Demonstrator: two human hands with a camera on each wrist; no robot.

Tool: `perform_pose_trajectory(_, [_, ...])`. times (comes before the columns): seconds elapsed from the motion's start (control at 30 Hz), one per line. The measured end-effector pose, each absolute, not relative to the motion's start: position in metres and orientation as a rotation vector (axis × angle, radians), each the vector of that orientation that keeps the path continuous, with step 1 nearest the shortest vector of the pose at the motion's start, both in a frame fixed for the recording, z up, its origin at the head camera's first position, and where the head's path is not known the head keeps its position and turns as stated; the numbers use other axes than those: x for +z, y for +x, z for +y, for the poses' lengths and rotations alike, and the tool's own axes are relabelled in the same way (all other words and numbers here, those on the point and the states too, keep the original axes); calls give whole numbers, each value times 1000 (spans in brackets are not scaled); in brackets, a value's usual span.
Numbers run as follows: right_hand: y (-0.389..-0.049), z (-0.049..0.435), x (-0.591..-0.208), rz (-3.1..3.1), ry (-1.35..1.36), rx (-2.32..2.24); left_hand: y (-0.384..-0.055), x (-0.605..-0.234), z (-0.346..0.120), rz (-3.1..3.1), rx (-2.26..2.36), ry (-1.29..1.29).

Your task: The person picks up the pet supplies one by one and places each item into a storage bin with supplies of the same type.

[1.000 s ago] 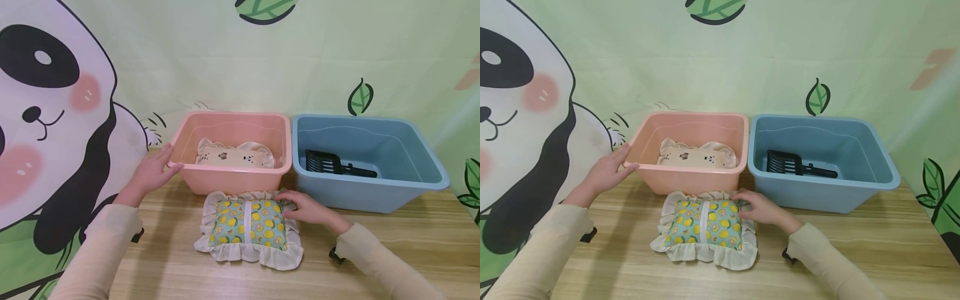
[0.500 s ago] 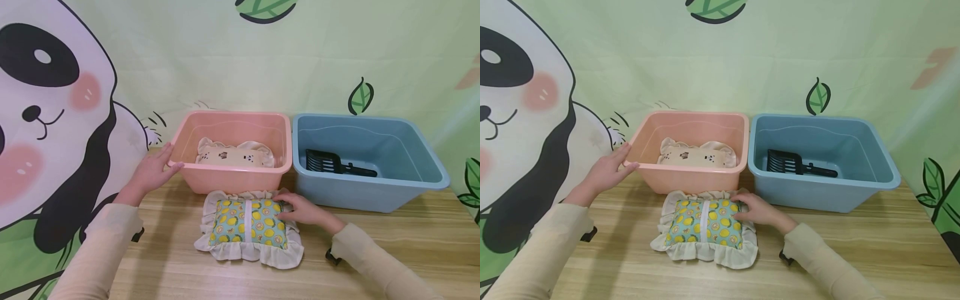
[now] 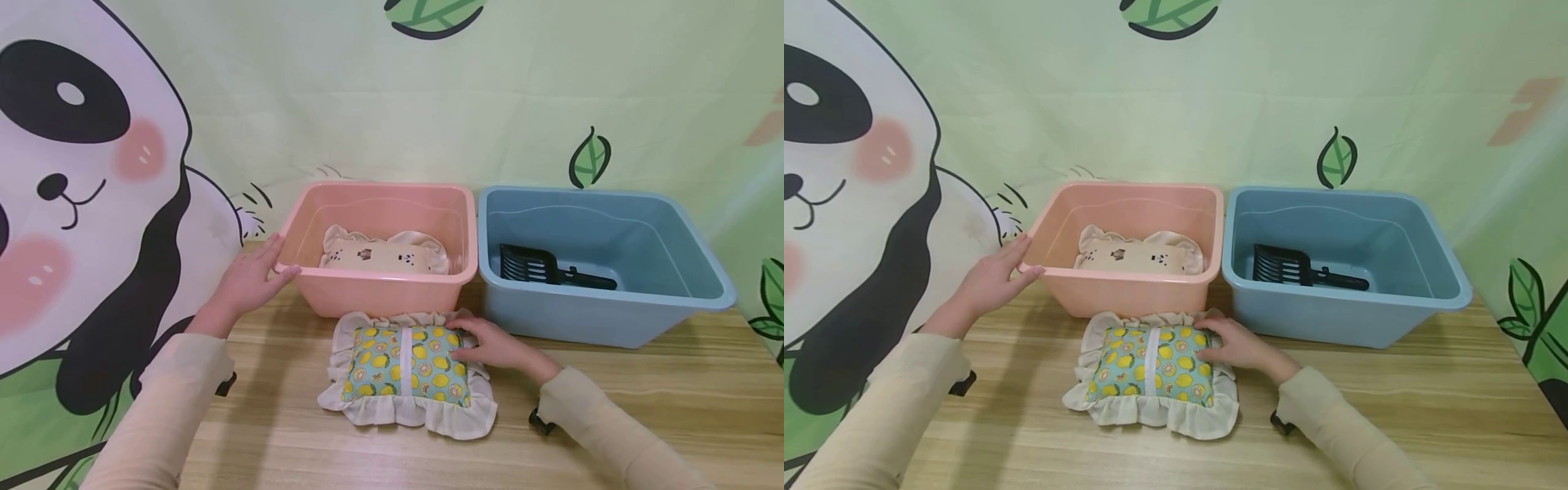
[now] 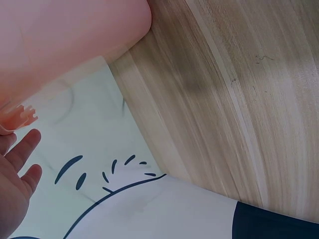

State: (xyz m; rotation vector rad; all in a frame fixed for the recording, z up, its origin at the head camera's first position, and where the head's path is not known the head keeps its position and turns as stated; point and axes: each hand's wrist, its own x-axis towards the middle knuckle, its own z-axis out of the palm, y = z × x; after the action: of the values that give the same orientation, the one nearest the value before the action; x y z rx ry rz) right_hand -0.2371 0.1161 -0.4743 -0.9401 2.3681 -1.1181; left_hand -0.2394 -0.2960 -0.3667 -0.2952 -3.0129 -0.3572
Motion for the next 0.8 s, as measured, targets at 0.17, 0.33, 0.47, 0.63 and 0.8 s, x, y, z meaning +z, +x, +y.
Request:
perform_pose_trajectory(0.17, [-236,115,-476,2341,-925,-1118,-240,-368,-296,-3010,-354,-297])
perform_pose_trajectory(0.33, [-235,113,-478,2344,-868,-1078,-239,-367,-296,-3010,-361,-300])
perform_pose_trajectory(0.47, [-233,112,-479,2394,-827,-999,-239,-367,-296,-3006,-354,-315])
perform_pose_trajectory(0.63, [-231,110,-479,2442,-798,-924,-239,-367,-296,-3002,-362,-316])
perform_pose_trajectory(0.8, [-229,108,-478,2454,-813,-916,-238,-365,-295,-3007,-361,-311])
